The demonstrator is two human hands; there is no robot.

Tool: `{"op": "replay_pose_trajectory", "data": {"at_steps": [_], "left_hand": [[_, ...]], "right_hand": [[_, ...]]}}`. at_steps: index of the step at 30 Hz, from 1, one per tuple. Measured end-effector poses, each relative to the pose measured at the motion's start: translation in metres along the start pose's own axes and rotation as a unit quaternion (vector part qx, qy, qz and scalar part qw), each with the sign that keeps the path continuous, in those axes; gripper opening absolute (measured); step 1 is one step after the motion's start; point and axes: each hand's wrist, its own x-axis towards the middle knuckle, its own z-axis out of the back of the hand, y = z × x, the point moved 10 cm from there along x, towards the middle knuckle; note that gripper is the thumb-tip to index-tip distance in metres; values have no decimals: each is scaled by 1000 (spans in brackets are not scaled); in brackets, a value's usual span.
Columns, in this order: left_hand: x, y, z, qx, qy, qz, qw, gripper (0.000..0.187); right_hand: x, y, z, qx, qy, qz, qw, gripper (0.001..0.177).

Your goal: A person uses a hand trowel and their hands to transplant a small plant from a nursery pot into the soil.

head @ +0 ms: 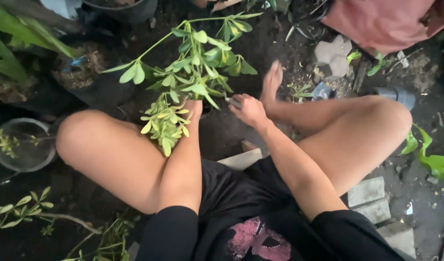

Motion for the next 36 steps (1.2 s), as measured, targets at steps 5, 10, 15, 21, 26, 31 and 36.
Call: {"op": "replay_pose_trajectory", "data": {"at_steps": [5, 10, 15, 21, 26, 31, 36], "left_hand": [[-3, 2, -4, 9, 22, 17, 1000, 79], [0, 2, -6, 22, 34, 34, 999, 82], [7, 15, -6, 31, 29, 83, 996, 85], [3, 25, 0, 56, 29, 127, 990, 89], [-4, 35, -2, 81, 45, 161, 983, 93], [0, 51, -7, 91, 64, 200, 973, 96], [-8, 49, 1, 102, 78, 206, 970, 99]], "right_hand": [[-12, 34, 4, -102, -47, 60, 992, 45], [1, 29, -7, -256, -85, 148, 951, 40], [21, 38, 5, -344, -110, 204, 910, 35], [35, 2, 23, -95, -72, 41, 992, 44], [41, -31, -27, 137, 41, -41, 989, 44], [37, -11, -55, 43, 130, -18, 990, 41], [49, -21, -79, 18, 164, -46, 985, 45]]}}
